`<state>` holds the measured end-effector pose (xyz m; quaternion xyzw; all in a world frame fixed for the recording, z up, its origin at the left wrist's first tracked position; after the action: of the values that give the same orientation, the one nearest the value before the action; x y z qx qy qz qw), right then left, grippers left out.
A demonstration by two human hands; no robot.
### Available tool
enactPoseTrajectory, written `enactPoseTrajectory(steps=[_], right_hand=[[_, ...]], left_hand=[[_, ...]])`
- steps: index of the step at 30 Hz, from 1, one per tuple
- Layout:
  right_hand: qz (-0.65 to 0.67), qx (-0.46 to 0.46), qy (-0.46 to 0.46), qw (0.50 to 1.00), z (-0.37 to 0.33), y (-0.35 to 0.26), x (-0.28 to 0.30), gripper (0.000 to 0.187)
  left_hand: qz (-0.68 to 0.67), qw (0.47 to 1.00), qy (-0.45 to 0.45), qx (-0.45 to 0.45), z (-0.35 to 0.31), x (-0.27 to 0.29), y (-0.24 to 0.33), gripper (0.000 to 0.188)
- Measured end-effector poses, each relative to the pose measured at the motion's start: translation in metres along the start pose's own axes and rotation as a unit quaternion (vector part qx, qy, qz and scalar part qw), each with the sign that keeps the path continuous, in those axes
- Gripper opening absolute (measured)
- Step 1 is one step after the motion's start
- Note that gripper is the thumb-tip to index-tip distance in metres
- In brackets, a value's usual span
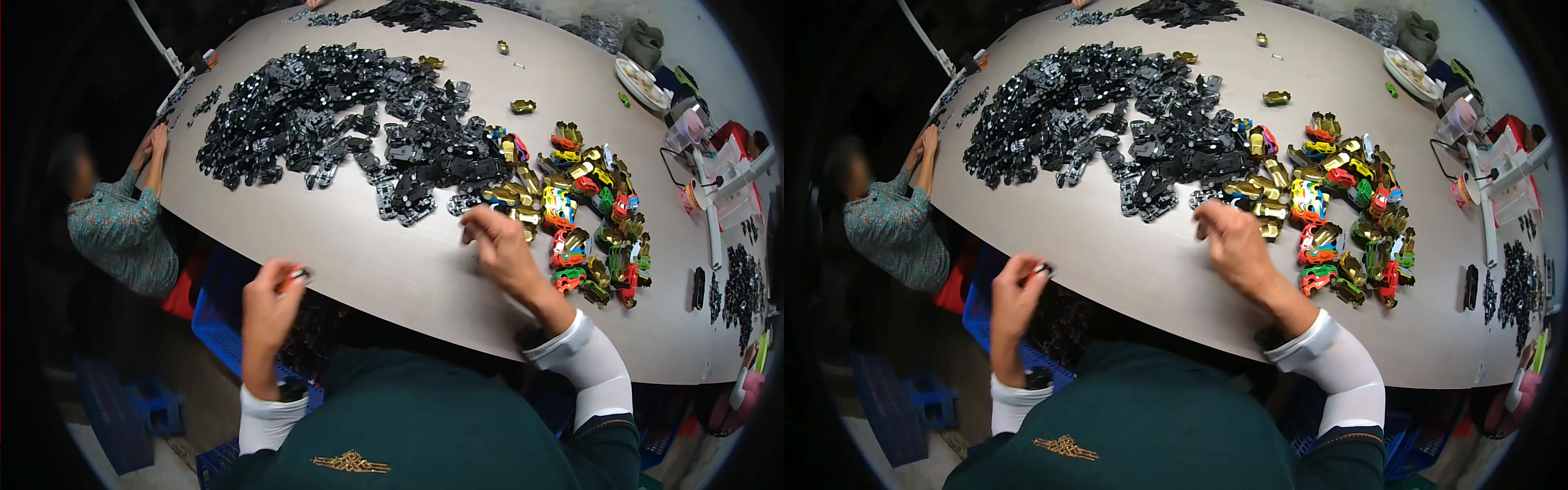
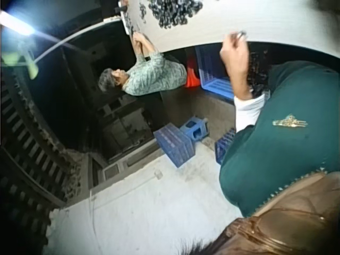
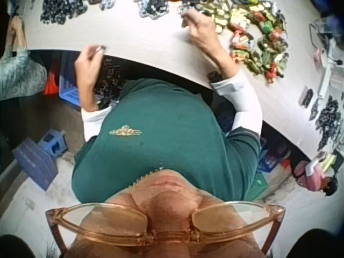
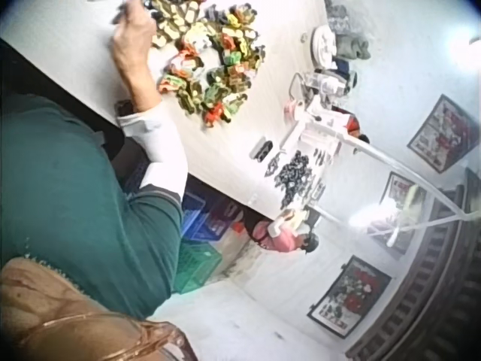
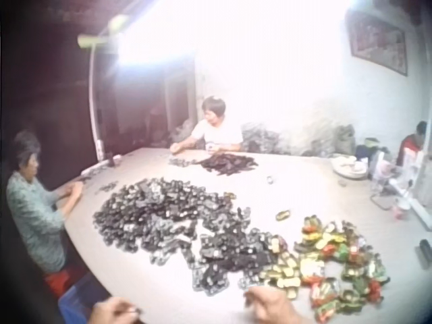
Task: The person assembles small toy cars by hand at a large table. They pick up a black chassis and a colored body, fit them together, and place the completed unit on the table. The process is repeated with different colored bodies throughout the clip.
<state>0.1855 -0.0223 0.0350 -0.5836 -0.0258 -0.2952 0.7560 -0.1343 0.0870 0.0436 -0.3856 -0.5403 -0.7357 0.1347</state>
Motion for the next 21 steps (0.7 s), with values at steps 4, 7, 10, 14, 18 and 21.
enactPoseTrajectory(steps=[4, 7, 10, 14, 18, 21], right_hand=[[-0.235, -0.048, 0.0, 0.971, 0.015, -0.006, 0.037, 0.019], [-0.362, -0.042, -0.004, 0.931, 0.011, -0.003, 0.03, 0.033], [-0.386, -0.068, -0.025, 0.92, 0.005, 0.005, 0.022, 0.036], [-0.319, -0.052, -0.027, 0.946, 0.01, 0.012, 0.016, 0.031], [-0.149, -0.053, -0.068, 0.985, 0.009, 0.006, 0.008, 0.041], [-0.118, -0.075, -0.117, 0.983, 0.007, 0.0, -0.002, 0.044]], left_hand=[[0.188, 0.972, 0.094, 0.102, -0.033, 0.056, -0.093, 0.032], [0.19, 0.971, 0.144, 0.017, -0.026, 0.05, -0.073, 0.042], [-0.045, 0.995, 0.088, 0.026, 0.006, 0.006, -0.041, 0.027], [-0.02, 0.99, 0.005, -0.141, 0.038, -0.05, 0.053, 0.023], [0.027, 0.97, 0.002, -0.241, 0.07, -0.089, 0.099, 0.036], [0.044, 0.973, -0.029, -0.225, 0.087, -0.119, 0.096, 0.038]])
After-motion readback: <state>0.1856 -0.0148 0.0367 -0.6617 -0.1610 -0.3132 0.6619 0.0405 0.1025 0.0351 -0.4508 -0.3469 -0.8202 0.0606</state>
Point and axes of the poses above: each hand's wrist, its own z-axis towards the middle knuckle, its own x-axis out of the back of the hand, y = z × x, the point moved 8 cm from there along z, towards the middle knuckle, and after that the axes turned 6 degrees about z, right-handed, at the moved point
